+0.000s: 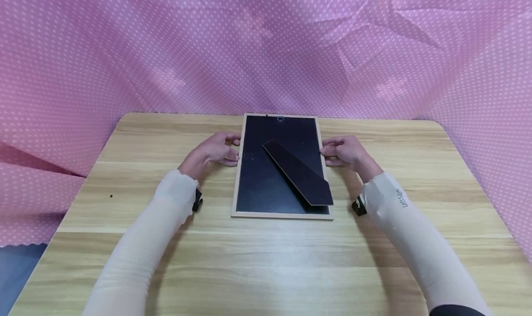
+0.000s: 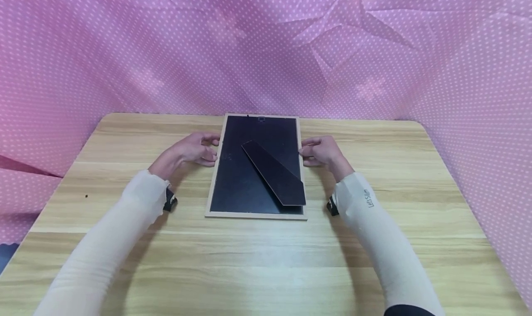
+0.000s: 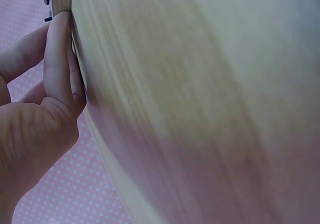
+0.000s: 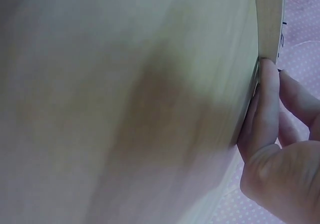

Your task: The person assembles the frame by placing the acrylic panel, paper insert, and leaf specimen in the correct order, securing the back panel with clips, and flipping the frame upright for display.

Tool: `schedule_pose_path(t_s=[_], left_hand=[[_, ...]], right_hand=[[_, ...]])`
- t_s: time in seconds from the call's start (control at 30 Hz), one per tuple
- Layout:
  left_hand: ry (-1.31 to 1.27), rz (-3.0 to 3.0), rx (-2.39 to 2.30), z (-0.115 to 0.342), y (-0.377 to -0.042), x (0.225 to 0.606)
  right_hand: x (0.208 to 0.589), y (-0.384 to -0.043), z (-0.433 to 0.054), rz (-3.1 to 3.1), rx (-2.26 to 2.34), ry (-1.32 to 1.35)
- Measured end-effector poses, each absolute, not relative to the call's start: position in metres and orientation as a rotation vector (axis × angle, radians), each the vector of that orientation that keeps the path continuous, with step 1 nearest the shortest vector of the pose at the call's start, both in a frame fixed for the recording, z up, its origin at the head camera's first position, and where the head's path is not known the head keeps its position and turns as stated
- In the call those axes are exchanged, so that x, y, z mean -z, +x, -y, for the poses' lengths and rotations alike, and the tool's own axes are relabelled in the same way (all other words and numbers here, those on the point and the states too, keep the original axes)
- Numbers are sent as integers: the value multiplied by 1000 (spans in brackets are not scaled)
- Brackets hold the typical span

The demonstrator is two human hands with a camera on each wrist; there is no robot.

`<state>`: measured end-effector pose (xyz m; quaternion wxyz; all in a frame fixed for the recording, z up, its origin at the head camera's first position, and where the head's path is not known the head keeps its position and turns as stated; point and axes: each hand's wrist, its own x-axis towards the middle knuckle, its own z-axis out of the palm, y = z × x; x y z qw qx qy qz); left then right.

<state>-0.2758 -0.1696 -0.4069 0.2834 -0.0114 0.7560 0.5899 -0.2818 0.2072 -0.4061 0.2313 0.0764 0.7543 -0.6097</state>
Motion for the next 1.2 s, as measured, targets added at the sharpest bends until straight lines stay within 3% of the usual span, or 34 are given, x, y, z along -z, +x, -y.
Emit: schedule_pose_path(t_s=[1.2], left_hand=[[-62, -2003, -1579, 169, -276, 409]], right_hand=[[405, -280, -201, -2126, 1658, 277]])
